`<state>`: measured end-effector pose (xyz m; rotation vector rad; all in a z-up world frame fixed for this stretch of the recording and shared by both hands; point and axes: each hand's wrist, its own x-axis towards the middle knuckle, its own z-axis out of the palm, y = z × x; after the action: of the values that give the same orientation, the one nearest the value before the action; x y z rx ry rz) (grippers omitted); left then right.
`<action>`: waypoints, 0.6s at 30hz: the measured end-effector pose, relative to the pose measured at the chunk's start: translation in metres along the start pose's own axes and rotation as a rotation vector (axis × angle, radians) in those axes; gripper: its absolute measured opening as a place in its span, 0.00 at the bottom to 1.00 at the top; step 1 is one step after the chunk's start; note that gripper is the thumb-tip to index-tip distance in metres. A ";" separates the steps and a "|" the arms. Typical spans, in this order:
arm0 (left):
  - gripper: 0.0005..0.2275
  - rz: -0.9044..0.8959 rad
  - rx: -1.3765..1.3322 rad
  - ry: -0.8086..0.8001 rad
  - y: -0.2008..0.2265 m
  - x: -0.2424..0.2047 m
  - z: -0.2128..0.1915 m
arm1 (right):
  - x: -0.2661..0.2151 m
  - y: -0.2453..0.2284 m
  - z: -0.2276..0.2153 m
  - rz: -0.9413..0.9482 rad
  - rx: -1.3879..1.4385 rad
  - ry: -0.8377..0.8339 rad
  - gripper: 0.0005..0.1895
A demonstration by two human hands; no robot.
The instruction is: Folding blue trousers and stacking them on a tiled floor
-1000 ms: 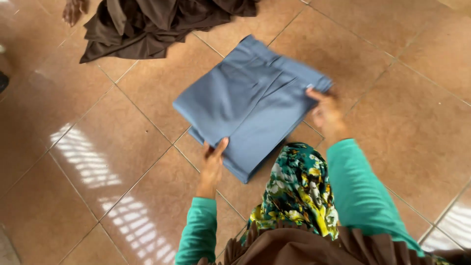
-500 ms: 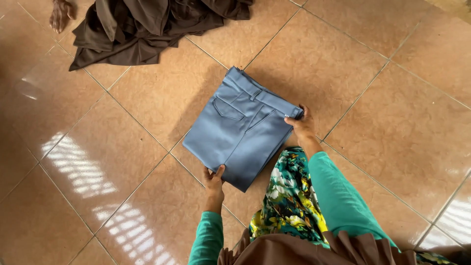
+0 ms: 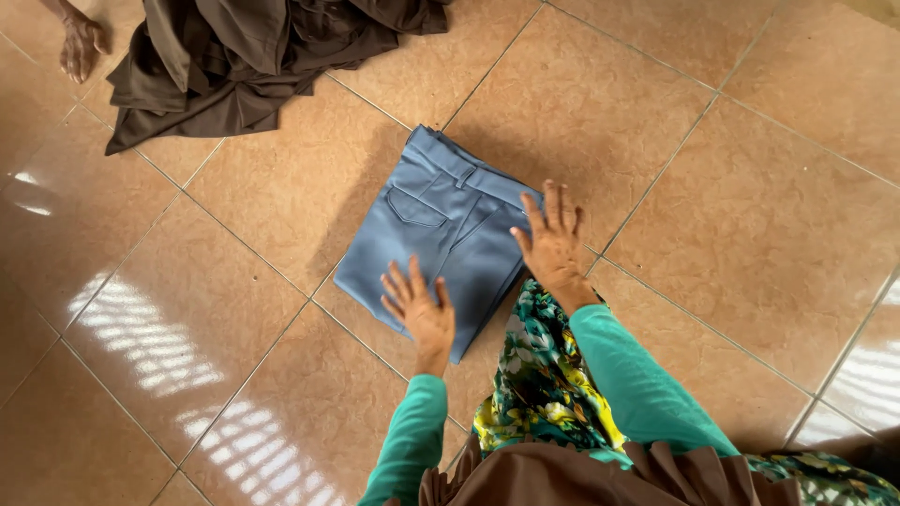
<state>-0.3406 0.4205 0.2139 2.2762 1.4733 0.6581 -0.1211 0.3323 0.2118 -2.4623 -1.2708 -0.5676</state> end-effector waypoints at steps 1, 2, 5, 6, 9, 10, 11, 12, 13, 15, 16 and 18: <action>0.30 0.004 0.000 -0.003 0.010 0.004 0.005 | -0.003 -0.005 -0.001 0.005 -0.002 0.000 0.33; 0.29 0.095 0.060 -0.029 0.021 0.008 0.010 | -0.005 -0.011 -0.002 -0.065 -0.025 0.001 0.33; 0.28 0.239 0.174 -0.040 0.040 0.016 0.024 | -0.014 -0.021 0.004 -0.149 -0.043 -0.019 0.34; 0.28 0.288 0.227 -0.022 0.044 0.019 0.029 | -0.017 -0.023 0.007 -0.168 -0.037 -0.039 0.36; 0.28 0.275 0.230 -0.070 0.044 0.023 0.041 | -0.021 -0.017 0.018 -0.152 -0.017 -0.075 0.35; 0.28 0.279 0.230 -0.072 0.045 0.023 0.042 | -0.022 -0.015 0.018 -0.147 -0.018 -0.075 0.35; 0.28 0.278 0.231 -0.077 0.046 0.023 0.043 | -0.022 -0.012 0.019 -0.129 -0.012 -0.068 0.35; 0.28 0.279 0.231 -0.083 0.048 0.023 0.044 | -0.023 -0.009 0.019 -0.111 -0.008 -0.060 0.35; 0.28 0.284 0.230 -0.085 0.051 0.023 0.046 | -0.023 -0.005 0.018 -0.106 -0.011 -0.059 0.35; 0.28 0.307 0.197 -0.085 0.061 0.022 0.055 | -0.024 0.008 0.014 -0.091 0.016 -0.004 0.35; 0.28 0.319 0.190 -0.094 0.071 0.018 0.059 | -0.027 0.016 0.011 -0.078 0.005 -0.006 0.35; 0.29 0.384 0.149 -0.096 0.094 0.010 0.069 | -0.035 0.036 0.003 -0.024 -0.037 0.029 0.35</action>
<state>-0.2282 0.3899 0.2077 2.6981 1.0816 0.5449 -0.1088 0.2895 0.1889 -2.4622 -1.2913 -0.6366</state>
